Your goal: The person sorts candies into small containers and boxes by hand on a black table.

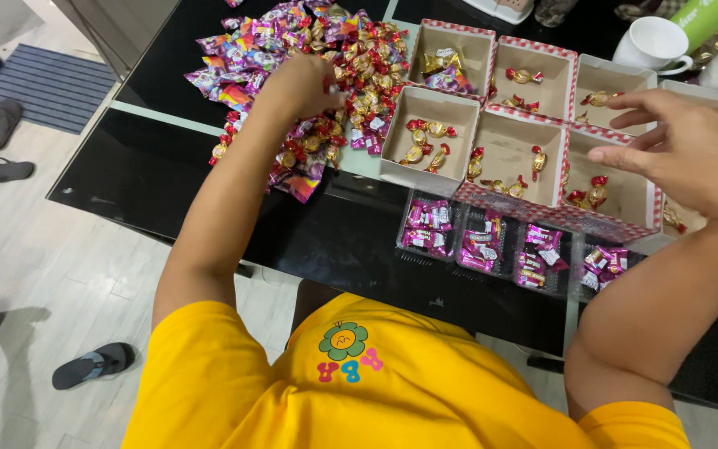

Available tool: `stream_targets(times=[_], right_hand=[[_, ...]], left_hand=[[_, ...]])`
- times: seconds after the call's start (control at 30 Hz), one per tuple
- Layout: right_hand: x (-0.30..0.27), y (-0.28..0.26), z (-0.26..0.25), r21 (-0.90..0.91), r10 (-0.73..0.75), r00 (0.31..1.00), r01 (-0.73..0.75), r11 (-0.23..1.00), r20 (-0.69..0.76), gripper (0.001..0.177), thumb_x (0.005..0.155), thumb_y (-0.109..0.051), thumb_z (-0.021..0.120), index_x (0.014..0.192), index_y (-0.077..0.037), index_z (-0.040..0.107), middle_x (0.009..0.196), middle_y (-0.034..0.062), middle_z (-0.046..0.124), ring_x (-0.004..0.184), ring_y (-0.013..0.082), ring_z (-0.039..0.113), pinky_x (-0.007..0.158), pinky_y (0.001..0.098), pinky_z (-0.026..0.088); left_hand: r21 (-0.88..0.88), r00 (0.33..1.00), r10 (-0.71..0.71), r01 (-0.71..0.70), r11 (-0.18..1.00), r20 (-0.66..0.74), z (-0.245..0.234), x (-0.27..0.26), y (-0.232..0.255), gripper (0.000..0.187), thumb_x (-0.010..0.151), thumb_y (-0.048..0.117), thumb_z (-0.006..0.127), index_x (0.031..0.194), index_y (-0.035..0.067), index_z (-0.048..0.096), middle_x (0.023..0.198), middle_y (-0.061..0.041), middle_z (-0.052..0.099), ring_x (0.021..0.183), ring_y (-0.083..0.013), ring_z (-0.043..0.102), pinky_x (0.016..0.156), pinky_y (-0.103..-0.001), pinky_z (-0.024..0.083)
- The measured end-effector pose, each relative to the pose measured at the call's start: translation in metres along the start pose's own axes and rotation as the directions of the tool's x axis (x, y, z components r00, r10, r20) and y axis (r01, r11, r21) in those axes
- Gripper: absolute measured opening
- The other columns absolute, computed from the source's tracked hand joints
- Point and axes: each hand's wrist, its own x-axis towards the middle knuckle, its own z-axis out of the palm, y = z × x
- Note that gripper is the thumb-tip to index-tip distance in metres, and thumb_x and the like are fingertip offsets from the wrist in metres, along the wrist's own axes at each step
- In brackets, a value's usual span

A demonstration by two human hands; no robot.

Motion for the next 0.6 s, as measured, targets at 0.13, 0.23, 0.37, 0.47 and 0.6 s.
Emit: stream_targets(times=[0.13,0.23,0.37,0.47,0.6], right_hand=[[-0.001,-0.006,-0.001,-0.068,0.020,0.999,-0.017,0.998,0.041,0.075,0.083,-0.038,0.083,0.149,-0.011,0.061,0.124,0.0158,0.073,0.105,0.0284,0.073,0.087,0.0419,0.058],[-0.007,-0.007,-0.009,-0.051,0.010,0.999,-0.008,0.999,0.047,0.073,0.083,-0.039,0.082,0.147,-0.010,0.061,0.125,0.0137,0.073,0.101,0.0291,0.073,0.086,0.0425,0.057],[-0.015,-0.008,-0.019,-0.019,-0.006,0.999,0.006,1.000,0.034,0.071,0.083,-0.039,0.081,0.144,-0.009,0.060,0.127,0.0126,0.071,0.105,0.0273,0.071,0.087,0.0412,0.057],[-0.018,-0.010,-0.022,0.009,0.019,0.999,-0.019,1.000,0.033,0.069,0.084,-0.038,0.079,0.143,-0.009,0.059,0.128,0.0114,0.070,0.109,0.0261,0.069,0.086,0.0408,0.056],[-0.019,-0.010,-0.023,0.029,-0.032,0.999,0.032,0.999,0.003,0.067,0.085,-0.037,0.079,0.142,-0.008,0.059,0.127,0.0115,0.071,0.106,0.0255,0.069,0.085,0.0398,0.057]], left_hand=[[0.105,0.996,0.061,-0.054,0.993,-0.065,0.038,0.005,-0.023,0.025,0.081,0.024,0.083,0.096,0.005,0.078,0.093,-0.020,0.074,0.091,-0.0380,0.070,0.083,-0.049,0.056],[0.149,0.980,0.108,-0.083,0.985,-0.166,0.054,0.008,-0.042,0.015,0.077,0.010,0.079,0.091,0.005,0.080,0.092,-0.020,0.074,0.094,-0.0399,0.070,0.084,-0.049,0.056],[-0.039,0.938,0.145,-0.165,0.986,-0.314,0.051,0.000,-0.044,0.016,0.065,-0.002,0.077,0.080,0.001,0.077,0.083,-0.016,0.075,0.094,-0.0380,0.070,0.084,-0.046,0.058],[-0.177,0.957,0.001,-0.054,0.983,-0.289,0.039,-0.007,-0.037,0.019,0.067,-0.001,0.080,0.085,0.003,0.080,0.084,-0.018,0.073,0.079,-0.0329,0.073,0.077,-0.042,0.059],[-0.178,0.937,-0.018,-0.047,0.983,-0.348,0.020,-0.018,-0.020,0.019,0.067,-0.001,0.082,0.085,0.003,0.079,0.082,-0.017,0.073,0.071,-0.0291,0.073,0.069,-0.039,0.060]])
